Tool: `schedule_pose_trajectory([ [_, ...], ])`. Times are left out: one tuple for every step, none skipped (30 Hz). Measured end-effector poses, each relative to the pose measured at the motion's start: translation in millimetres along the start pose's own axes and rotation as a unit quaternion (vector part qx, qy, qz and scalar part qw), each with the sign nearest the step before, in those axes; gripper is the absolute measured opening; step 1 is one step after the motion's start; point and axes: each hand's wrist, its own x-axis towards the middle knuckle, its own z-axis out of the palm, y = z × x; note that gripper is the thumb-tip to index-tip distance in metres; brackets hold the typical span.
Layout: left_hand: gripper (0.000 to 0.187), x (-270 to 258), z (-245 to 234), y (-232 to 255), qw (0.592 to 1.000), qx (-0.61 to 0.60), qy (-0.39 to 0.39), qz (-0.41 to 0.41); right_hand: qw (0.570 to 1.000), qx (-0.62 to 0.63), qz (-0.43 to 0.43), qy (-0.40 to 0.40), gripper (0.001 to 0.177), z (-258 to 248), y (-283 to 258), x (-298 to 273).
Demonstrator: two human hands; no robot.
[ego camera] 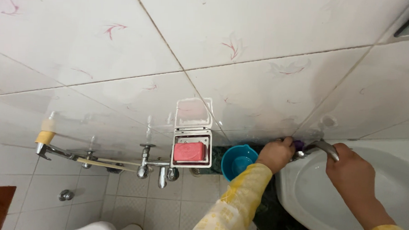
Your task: Cleaning a bathroom sink and faucet using a cloth and water from a blue mug.
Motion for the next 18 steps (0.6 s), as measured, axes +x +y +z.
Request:
schedule_pose_trajectory([
  [0.015, 2.6, 8.1, 0.5, 1.0, 0.021, -0.004, -0.014, 1.0, -0.003, -0.004, -0.001, 0.012, -0.7, 3.1, 1.7],
  [0.015, 2.5, 5.9, -0.3, 1.0, 0.022, -0.001, -0.015, 1.0, -0.003, -0.006, 0.001, 0.012, -2.5, 1.9, 3.1],
  [0.017, 1.4, 3.8, -1.2, 0.999, 0.028, -0.013, -0.02, 1.0, 0.009, 0.0, 0.0, 0.012, -3.7, 0.3, 3.3],
  [0.02, 0.8, 2.3, -2.2, 0.999, 0.034, -0.024, -0.025, 1.0, 0.021, 0.007, -0.001, 0.012, -4.6, -0.7, 3.9],
  [0.02, -0.2, -1.8, -2.8, 0.999, 0.034, -0.025, -0.023, 1.0, 0.021, 0.008, -0.001, 0.012, -5.1, -1.0, 3.1],
  [0.021, -0.8, -5.6, -3.5, 0.999, 0.036, -0.031, -0.004, 1.0, 0.015, 0.011, -0.009, 0.012, -5.3, -1.1, 2.5],
  [0.021, -3.7, -9.7, -4.4, 0.998, 0.038, -0.039, 0.015, 1.0, 0.01, 0.013, -0.018, 0.013, -5.1, -2.3, 0.6],
  [0.021, -4.0, -6.6, -4.9, 0.998, 0.038, -0.041, 0.015, 1.0, 0.011, 0.015, -0.019, 0.013, -5.6, -3.8, -1.3],
  [0.019, -0.3, -3.3, -5.9, 0.998, 0.036, -0.042, 0.014, 1.0, 0.024, 0.003, 0.006, 0.012, -6.7, -4.0, 0.2],
  [0.018, 3.7, -0.1, -7.1, 0.998, 0.034, -0.044, 0.012, 0.999, 0.038, -0.01, 0.032, 0.011, -7.7, -4.0, 2.1],
  [0.018, 5.2, -3.6, -6.9, 0.998, 0.034, -0.044, 0.015, 0.999, 0.037, -0.007, 0.033, 0.011, -8.8, -4.8, 1.9],
  [0.02, 6.8, -6.8, -7.1, 0.998, 0.031, -0.054, 0.016, 0.999, 0.042, 0.004, 0.02, 0.011, -9.5, -5.6, 1.9],
  [0.021, 7.3, -9.3, -6.8, 0.997, 0.027, -0.064, 0.016, 0.999, 0.047, 0.016, 0.006, 0.01, -10.0, -6.2, 1.1],
  [0.021, 7.1, -11.8, -6.0, 0.997, 0.026, -0.065, 0.017, 0.999, 0.046, 0.017, 0.006, 0.01, -9.4, -6.2, 1.0],
  [0.025, 7.1, -14.2, -5.4, 0.998, 0.035, -0.05, 0.028, 0.999, 0.037, 0.017, 0.008, 0.01, -8.8, -6.2, 1.1],
  [0.029, 6.9, -16.5, -5.0, 0.998, 0.044, -0.035, 0.039, 0.999, 0.028, 0.016, 0.011, 0.01, -8.1, -6.4, 1.2],
  [0.029, 6.9, -16.1, -4.1, 0.998, 0.043, -0.036, 0.04, 0.999, 0.028, 0.018, 0.01, 0.01, -7.5, -6.1, 1.7],
  [0.031, 6.5, -15.7, -3.4, 0.998, 0.034, -0.012, 0.042, 0.999, 0.025, 0.026, 0.001, 0.011, -6.8, -6.2, 2.0],
])
